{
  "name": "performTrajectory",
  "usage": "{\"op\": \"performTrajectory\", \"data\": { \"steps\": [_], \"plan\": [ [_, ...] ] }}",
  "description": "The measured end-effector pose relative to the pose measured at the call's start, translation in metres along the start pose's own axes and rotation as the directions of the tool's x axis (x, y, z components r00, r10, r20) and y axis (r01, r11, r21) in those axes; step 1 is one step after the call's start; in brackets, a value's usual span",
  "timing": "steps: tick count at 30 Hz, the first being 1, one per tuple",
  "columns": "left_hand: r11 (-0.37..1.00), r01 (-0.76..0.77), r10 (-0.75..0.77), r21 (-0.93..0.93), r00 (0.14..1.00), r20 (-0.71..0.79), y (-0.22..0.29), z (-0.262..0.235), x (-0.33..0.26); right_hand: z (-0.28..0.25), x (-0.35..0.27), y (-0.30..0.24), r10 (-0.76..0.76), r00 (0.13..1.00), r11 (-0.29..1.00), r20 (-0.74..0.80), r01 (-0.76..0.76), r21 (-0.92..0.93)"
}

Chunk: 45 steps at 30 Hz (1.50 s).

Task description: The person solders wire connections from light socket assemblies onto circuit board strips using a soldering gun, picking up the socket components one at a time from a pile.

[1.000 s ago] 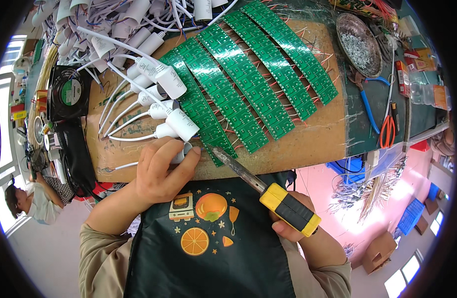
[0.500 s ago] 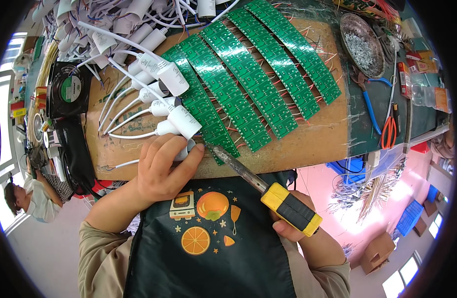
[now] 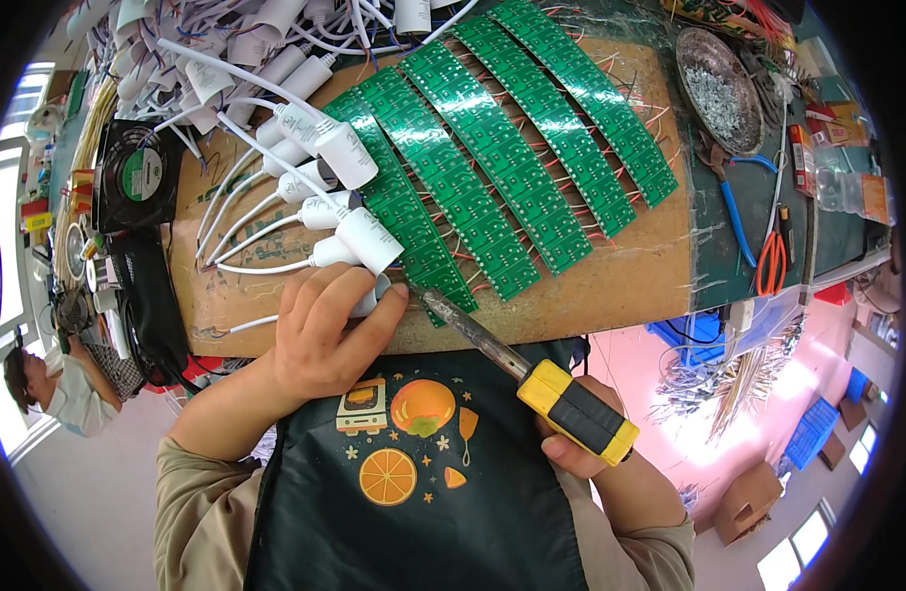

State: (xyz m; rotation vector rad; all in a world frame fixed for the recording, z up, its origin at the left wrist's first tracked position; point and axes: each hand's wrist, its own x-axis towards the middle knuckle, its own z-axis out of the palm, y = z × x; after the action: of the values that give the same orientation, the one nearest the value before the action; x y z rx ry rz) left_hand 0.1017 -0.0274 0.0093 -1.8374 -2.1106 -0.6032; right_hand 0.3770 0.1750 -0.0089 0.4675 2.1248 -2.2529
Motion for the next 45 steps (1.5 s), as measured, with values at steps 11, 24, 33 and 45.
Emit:
{"op": "performTrajectory", "data": {
  "steps": [11,24,33,45],
  "plan": [
    [1.000,0.008,-0.008,0.001,1.000,-0.006,0.0009,0.0009,0.0003,-0.0010,-0.0014,-0.0012,0.000,1.000,0.997,0.002,0.000,0.074],
    [0.999,0.012,-0.010,0.037,0.999,-0.032,0.0007,0.0039,-0.0012,0.0021,-0.0044,-0.0061,0.000,0.998,0.997,-0.058,0.004,0.071],
    [0.999,0.015,-0.013,0.048,0.999,-0.042,0.0021,0.0047,-0.0011,0.0026,-0.0087,-0.0005,-0.045,0.997,0.998,-0.063,0.048,0.048],
    [1.000,0.021,-0.020,0.020,0.999,-0.035,0.0016,0.0033,0.0004,0.0000,-0.0021,-0.0060,-0.036,0.999,0.999,-0.036,0.035,-0.036]
  ]
}}
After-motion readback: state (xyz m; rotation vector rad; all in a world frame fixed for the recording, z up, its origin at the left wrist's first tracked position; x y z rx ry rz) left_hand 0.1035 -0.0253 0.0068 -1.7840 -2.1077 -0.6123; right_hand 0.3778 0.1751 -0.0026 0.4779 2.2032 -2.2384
